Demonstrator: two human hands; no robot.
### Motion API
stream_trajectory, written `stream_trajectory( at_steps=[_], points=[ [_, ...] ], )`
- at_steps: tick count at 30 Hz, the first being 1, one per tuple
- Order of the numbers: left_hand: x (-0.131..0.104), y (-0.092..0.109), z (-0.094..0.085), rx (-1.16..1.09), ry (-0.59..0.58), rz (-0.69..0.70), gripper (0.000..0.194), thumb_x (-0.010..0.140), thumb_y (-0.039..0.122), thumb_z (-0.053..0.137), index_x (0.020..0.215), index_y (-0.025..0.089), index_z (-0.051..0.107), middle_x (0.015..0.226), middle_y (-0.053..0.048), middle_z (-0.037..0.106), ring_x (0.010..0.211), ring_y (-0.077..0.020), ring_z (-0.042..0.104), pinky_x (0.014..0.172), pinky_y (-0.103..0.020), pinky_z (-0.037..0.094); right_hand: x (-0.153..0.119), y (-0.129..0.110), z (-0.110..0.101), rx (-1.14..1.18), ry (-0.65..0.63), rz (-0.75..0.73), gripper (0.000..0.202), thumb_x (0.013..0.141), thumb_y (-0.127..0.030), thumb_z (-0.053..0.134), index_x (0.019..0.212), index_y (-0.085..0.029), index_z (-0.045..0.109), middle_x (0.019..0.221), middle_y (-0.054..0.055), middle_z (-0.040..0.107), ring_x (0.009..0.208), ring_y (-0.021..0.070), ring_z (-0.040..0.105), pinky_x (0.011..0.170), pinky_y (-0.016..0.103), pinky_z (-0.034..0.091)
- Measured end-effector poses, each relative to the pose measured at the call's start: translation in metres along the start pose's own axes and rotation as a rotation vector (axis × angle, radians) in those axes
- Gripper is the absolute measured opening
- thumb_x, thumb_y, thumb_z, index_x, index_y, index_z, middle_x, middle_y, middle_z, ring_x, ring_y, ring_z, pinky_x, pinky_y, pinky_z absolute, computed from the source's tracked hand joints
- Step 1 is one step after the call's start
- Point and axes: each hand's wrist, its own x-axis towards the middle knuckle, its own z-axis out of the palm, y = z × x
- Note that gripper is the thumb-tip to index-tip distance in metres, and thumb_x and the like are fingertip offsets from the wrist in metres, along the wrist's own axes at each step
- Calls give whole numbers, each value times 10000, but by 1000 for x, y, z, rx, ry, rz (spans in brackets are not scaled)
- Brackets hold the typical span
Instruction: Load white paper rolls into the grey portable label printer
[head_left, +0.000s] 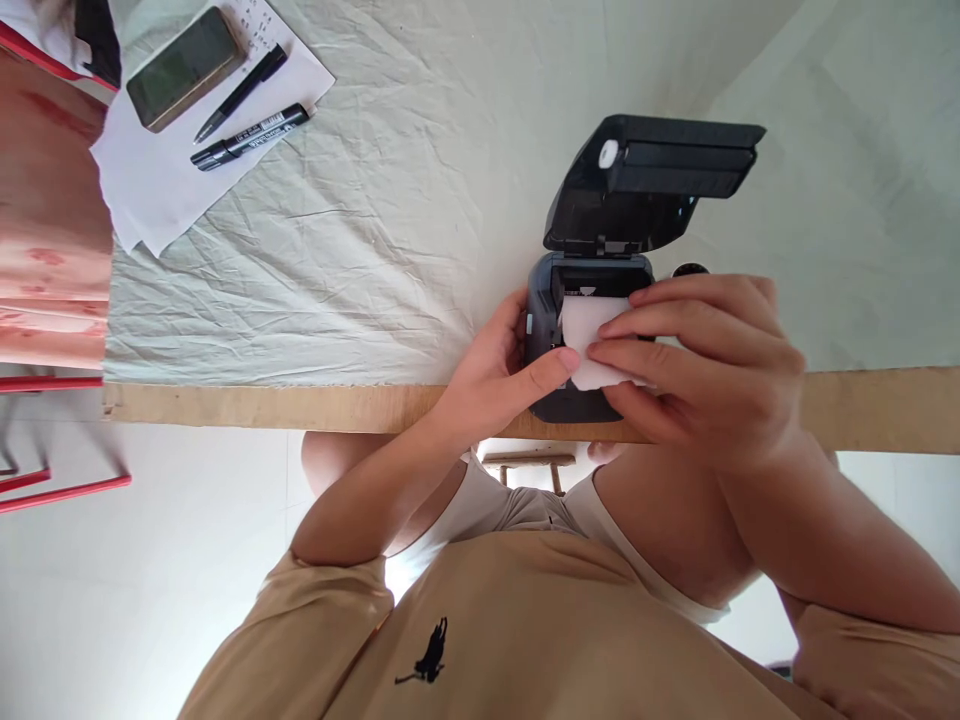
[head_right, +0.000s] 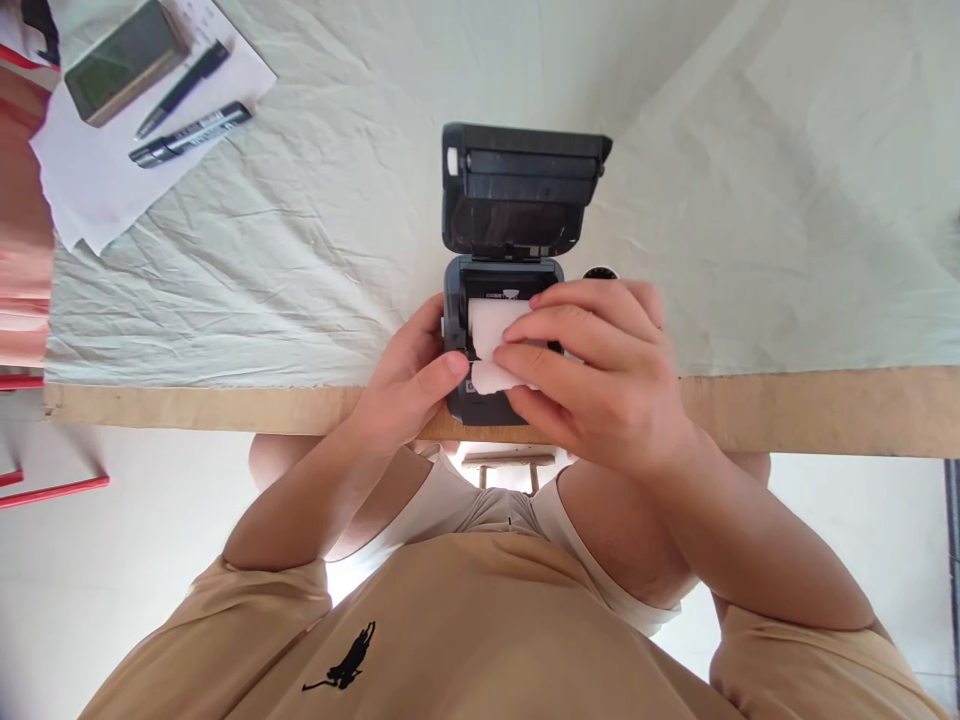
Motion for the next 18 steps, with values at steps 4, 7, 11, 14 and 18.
stream_trajectory(
  at_steps=[4,7,11,14,18],
  points=[
    [-2,4,1,72,34,39,1103,826,647,1224,1707,320,647,1643,-134,863,1582,-414,847,1301,-511,736,-7,1,-5,127,-72,-49,226,1226,-568,731,1209,-405,886,1127,-10,950,1171,321,899,955,534,631],
    [-5,0,-1,81,40,23,1253,847,591,1217,1877,429,523,1626,-104,865,1474,-408,900,1232,-555,775,-4,5,-6,175,109,-91,270,1270,-494,599,1242,-363,834,1120,17,927,1110,305,895,909,532,654],
    [-10,-6,-9,133,13,-1,1498,825,506,1228,2019,471,323,1690,-116,839,1463,-426,892,1190,-543,775,2,10,-12,76,246,62,368,1197,-399,648,1532,-445,794,1175,45,853,1063,316,856,891,531,720],
    [-12,-3,-13,214,-22,-20,1610,821,502,1219,2066,436,200,1891,-149,717,1635,-476,800,1267,-531,742,2,16,-15,46,101,198,677,1234,-495,610,1902,-543,511,1606,85,787,1558,407,810,1207,669,755],
    [-10,4,-10,306,-94,-72,1750,849,563,1184,2094,391,-35,1953,-193,652,1714,-514,749,1370,-639,706,-1,27,-10,218,-3,136,876,1251,-566,602,2046,-588,234,1948,60,559,1865,417,619,1536,733,570]
  ],
)
